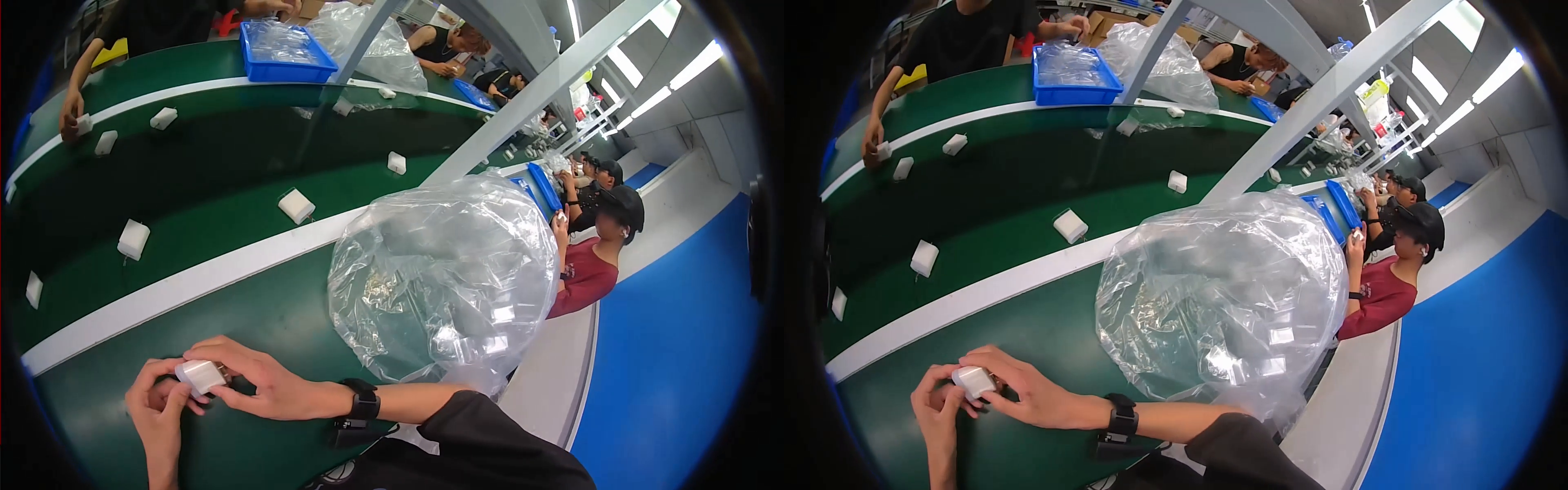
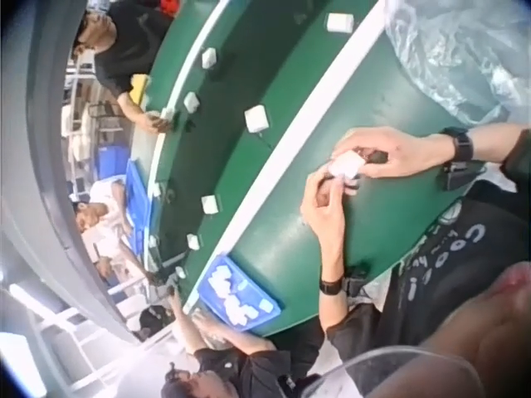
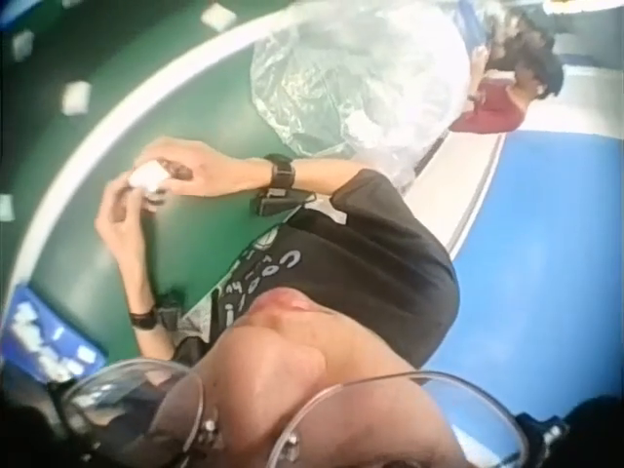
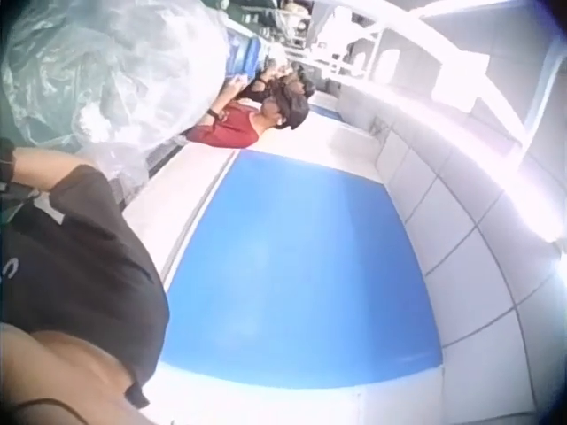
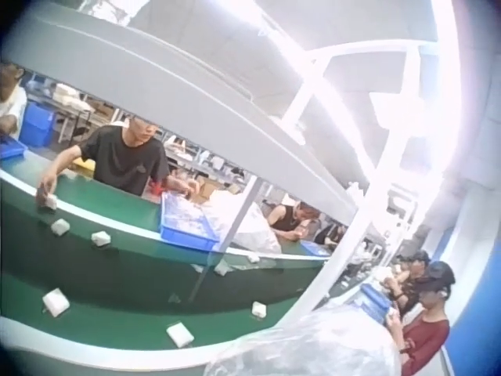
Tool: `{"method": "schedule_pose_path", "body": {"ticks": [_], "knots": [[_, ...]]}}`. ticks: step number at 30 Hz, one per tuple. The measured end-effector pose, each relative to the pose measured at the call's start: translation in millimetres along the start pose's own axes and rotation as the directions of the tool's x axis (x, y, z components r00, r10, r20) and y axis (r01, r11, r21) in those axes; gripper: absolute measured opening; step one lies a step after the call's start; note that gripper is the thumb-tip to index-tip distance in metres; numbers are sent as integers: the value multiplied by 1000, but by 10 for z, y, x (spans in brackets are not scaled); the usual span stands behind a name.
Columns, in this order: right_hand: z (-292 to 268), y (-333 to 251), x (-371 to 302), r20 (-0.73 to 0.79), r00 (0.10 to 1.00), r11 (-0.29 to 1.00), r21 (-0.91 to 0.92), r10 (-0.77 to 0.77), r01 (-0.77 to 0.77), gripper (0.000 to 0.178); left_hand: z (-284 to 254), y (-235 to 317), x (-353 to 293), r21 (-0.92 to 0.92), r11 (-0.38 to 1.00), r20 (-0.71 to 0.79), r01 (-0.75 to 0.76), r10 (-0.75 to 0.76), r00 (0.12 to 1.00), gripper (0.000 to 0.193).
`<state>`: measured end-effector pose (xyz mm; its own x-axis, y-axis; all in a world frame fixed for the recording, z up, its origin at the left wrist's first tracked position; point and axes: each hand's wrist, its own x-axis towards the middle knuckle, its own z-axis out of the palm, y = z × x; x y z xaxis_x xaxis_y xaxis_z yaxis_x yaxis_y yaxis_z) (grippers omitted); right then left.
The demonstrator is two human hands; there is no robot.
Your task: Assembling small white electronic or plastic components on an industrial production line.
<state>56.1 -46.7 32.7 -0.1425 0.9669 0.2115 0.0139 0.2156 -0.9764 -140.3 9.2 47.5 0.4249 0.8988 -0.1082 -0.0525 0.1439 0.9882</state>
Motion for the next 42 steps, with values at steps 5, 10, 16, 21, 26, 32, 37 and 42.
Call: {"method": "schedule_pose_path", "body": {"ticks": [5, 10, 16, 21, 26, 32, 37, 42], "knots": [[31, 17, 8, -41, 998, 999, 8, 50, -50, 36, 41, 95, -89, -45, 999, -77, 30, -33, 996, 22], [-12, -64, 12, -38, 999, 973, -230, 7, -16, 27, -15, 32, -81, 41, 994, -31, -100, 102, 994, 17], [14, -15, 35, -67, 982, 907, -399, -176, 136, 26, -75, -14, -42, 14, 991, 42, -131, 131, 991, 13], [35, 15, 46, -62, 982, 903, -406, -178, 138, 26, -121, -48, -44, 82, 983, 80, -163, 157, 984, 10], [47, 48, 55, -18, 983, 918, -360, -183, 165, 26, -151, -71, -37, 49, 996, 95, -73, 69, 993, 9], [23, -8, 73, 71, 987, 933, -323, -144, 159, 22, -234, -71, -44, 1, 997, 167, -80, 79, 983, 13], [39, 22, 53, 50, 995, 995, 47, 85, -88, 29, -211, 83, -28, -79, 997, 263, 4, 17, 965, 23], [30, 39, 46, 81, 980, 930, 310, 183, -199, 69, -168, 106, -65, -148, 968, 383, 203, -133, 914, 60]]}}
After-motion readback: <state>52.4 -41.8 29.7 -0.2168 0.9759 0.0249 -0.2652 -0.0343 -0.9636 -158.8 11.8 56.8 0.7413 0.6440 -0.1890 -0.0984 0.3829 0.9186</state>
